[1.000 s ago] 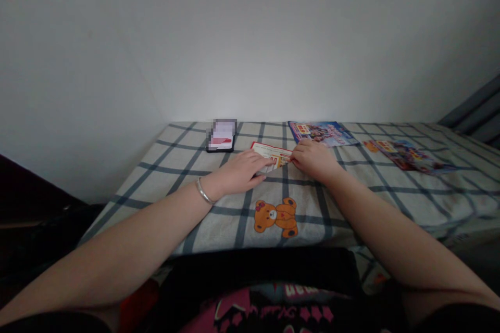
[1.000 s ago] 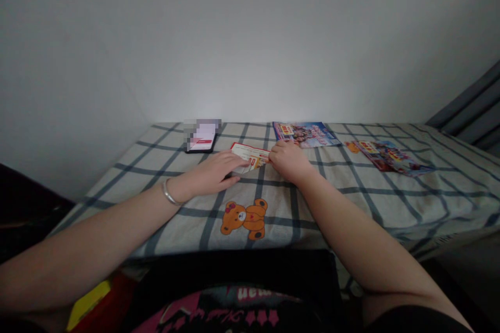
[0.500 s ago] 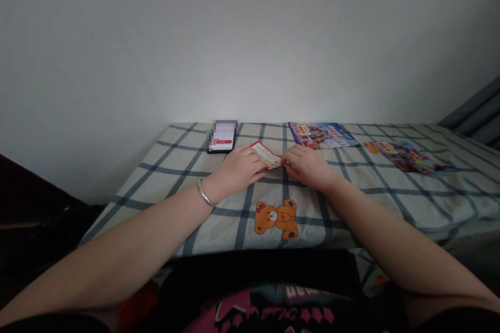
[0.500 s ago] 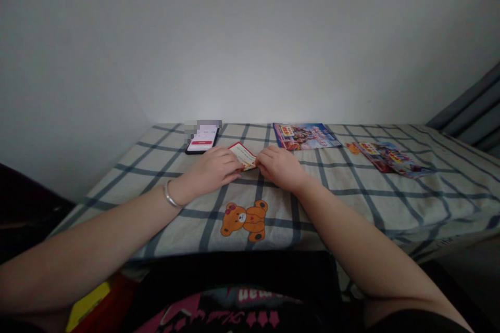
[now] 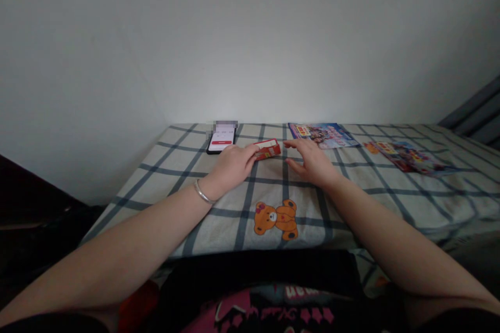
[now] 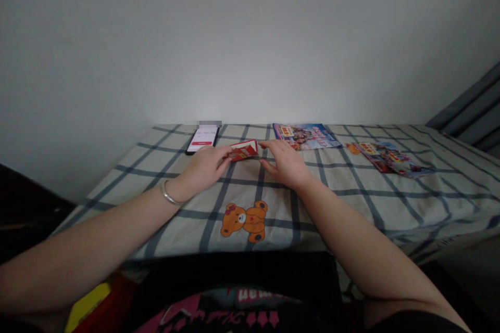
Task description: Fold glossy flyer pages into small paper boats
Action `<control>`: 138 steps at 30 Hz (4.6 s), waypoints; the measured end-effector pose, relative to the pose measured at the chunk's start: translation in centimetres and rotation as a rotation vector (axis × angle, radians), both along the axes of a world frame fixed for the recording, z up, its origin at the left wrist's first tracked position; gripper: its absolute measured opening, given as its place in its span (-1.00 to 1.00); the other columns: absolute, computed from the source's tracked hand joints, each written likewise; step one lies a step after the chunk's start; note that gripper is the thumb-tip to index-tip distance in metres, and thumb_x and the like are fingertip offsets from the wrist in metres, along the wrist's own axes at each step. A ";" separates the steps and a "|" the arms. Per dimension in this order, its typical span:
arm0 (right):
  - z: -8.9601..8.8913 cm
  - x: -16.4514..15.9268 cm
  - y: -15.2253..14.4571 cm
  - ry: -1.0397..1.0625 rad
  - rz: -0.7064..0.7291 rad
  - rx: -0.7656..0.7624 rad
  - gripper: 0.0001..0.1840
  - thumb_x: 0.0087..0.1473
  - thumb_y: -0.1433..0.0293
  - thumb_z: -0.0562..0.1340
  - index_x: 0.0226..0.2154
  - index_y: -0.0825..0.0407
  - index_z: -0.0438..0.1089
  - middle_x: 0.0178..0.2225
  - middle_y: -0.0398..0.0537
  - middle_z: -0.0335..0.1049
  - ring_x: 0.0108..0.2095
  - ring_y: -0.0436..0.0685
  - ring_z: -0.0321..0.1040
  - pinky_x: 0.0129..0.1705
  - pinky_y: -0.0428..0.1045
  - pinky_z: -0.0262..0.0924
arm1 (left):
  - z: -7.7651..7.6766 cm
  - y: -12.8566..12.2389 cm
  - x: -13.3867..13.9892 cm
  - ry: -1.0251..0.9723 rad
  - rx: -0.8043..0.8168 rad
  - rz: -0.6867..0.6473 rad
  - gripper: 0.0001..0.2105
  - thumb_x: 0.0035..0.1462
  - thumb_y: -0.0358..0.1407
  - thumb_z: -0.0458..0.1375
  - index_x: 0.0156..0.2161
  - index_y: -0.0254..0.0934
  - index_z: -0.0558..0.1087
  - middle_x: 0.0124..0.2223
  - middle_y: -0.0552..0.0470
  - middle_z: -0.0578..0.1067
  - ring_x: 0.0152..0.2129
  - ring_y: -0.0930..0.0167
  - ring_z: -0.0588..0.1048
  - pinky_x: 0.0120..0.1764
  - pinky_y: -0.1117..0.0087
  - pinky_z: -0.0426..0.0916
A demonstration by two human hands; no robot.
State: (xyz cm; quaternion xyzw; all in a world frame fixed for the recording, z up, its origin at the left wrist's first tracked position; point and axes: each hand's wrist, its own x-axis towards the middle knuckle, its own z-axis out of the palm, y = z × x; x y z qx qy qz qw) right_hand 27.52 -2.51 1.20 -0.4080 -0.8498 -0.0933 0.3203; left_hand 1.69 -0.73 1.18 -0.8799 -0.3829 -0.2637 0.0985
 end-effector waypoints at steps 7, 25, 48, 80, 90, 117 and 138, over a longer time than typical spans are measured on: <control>-0.5 0.0 0.5 0.081 -0.003 -0.067 -0.40 0.09 0.36 0.25 0.19 0.01 0.18 0.10 0.19 0.30 0.13 0.33 0.24 0.10 0.28 0.27 | -1.3 0.9 -0.1 -0.401 -0.234 -0.265 -0.40 0.24 -0.44 0.03 0.33 -0.16 -0.01 0.12 -0.13 0.41 -0.05 0.32 0.51 0.00 0.26 0.44; 0.1 1.0 0.9 0.204 0.033 0.004 -0.93 0.14 0.45 0.20 -0.31 -0.01 0.41 -0.12 0.04 0.51 -0.07 0.21 0.41 0.03 0.19 0.23 | -0.5 0.5 -0.5 -0.456 0.114 -0.328 -0.54 0.23 -0.35 0.12 0.19 -0.26 0.13 0.13 -0.20 0.33 0.10 0.27 0.35 0.15 0.13 0.31; 0.0 0.8 0.4 0.414 -0.088 -0.009 -0.82 0.12 0.32 0.18 -0.25 -0.02 0.46 -0.39 -0.04 0.47 -0.35 0.15 0.37 -0.24 0.07 0.30 | 0.9 0.5 -1.0 -0.469 0.162 -0.010 -0.89 0.22 -0.29 0.10 -0.20 -0.19 0.47 -0.31 0.07 0.51 -0.24 0.29 0.44 -0.02 0.16 0.24; -0.3 1.0 0.9 0.118 -0.102 -0.387 -0.73 0.10 0.45 0.17 -0.26 -0.05 0.59 -0.38 -0.13 0.58 -0.47 0.05 0.41 -0.41 -0.05 0.26 | -0.2 -0.1 -0.5 0.192 -0.005 -0.354 -0.80 0.26 -0.28 0.14 -0.06 -0.12 0.53 -0.07 0.02 0.52 -0.03 0.30 0.39 0.05 0.17 0.29; -0.5 1.9 1.0 -0.045 0.088 -0.281 -0.71 0.05 0.50 0.24 -0.18 -0.03 0.58 -0.28 -0.02 0.50 -0.24 0.13 0.42 -0.14 0.03 0.32 | -0.1 -0.4 -0.4 0.241 -0.042 -0.183 -0.69 0.26 -0.17 0.13 0.06 -0.19 0.46 0.09 -0.03 0.44 0.07 0.23 0.32 0.11 0.18 0.25; 0.3 0.4 0.2 0.071 0.429 -0.481 -0.78 0.22 0.31 0.18 -0.29 0.03 0.53 -0.34 -0.03 0.53 -0.32 0.07 0.40 -0.23 -0.02 0.24 | -0.8 0.2 0.1 0.069 -0.240 -0.205 -0.61 0.13 -0.14 0.21 0.06 -0.18 0.42 0.09 -0.06 0.40 0.07 0.23 0.34 0.14 0.18 0.25; -1.2 -1.7 1.2 -0.032 0.065 -0.318 -0.88 0.17 0.38 0.25 -0.32 0.05 0.50 -0.38 -0.04 0.43 -0.33 0.06 0.31 -0.29 -0.06 0.12 | -0.8 0.3 0.4 0.077 -0.263 -0.190 -0.56 0.08 -0.15 0.24 0.07 -0.18 0.40 0.09 -0.05 0.40 0.08 0.20 0.32 0.14 0.16 0.22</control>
